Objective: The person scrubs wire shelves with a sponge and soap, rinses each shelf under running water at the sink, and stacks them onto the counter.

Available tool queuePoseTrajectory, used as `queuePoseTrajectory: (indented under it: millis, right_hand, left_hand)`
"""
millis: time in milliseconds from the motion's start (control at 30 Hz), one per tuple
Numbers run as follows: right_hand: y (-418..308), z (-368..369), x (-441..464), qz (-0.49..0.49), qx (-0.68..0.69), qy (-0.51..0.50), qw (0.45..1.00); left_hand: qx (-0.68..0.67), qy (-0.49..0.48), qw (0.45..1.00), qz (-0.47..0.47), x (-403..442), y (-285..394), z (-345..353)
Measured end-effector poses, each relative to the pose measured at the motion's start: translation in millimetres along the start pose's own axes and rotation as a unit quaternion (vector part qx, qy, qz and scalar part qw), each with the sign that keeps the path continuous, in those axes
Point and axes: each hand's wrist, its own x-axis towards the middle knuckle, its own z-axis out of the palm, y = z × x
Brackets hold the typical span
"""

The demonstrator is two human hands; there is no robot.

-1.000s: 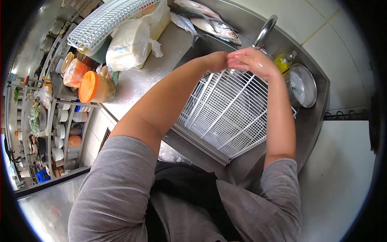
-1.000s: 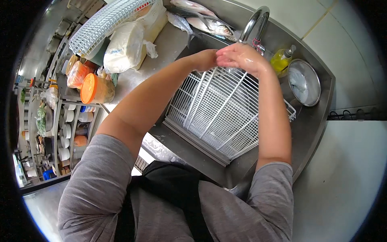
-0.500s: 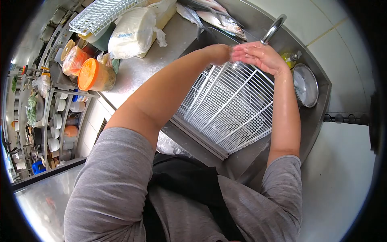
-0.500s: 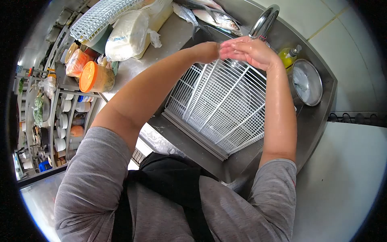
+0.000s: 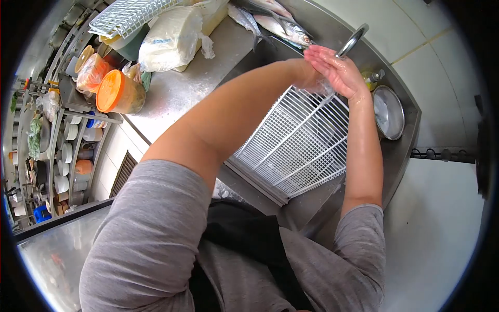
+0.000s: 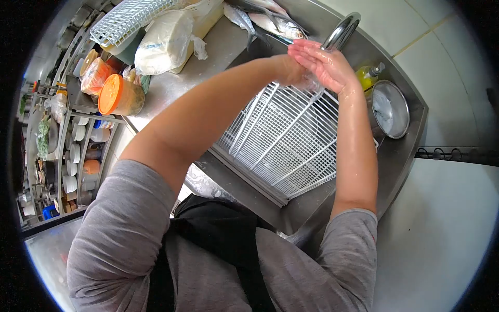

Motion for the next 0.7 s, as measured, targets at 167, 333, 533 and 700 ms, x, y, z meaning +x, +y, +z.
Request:
queuePoseTrajectory:
  millis: [167,333,533,700]
  right_hand:
    - [-13.0,-0.7,-11.3,0.02,-0.044,-0.042,0.998]
    - [-16.9,-1.2,-15.2,0.047,-0.149,0.056,0.986]
    - [14.5,-26.0,-54.6,0.063,-0.575,0.054,0.814]
    - [11.4,3.4,-48.2,0.167,-0.674,0.108,0.712]
  left_hand:
    - [-0.056,0.115,0.989,-0.08,-2.6,13.8,12.4]
    - [-0.12,-0.033,0.985,-0.122,2.6,14.0,0.8]
    - [-0.13,-0.169,0.973,-0.084,-9.3,0.9,-36.8]
    - [-0.196,-0.133,0.966,-0.108,-29.5,-21.6,-29.0]
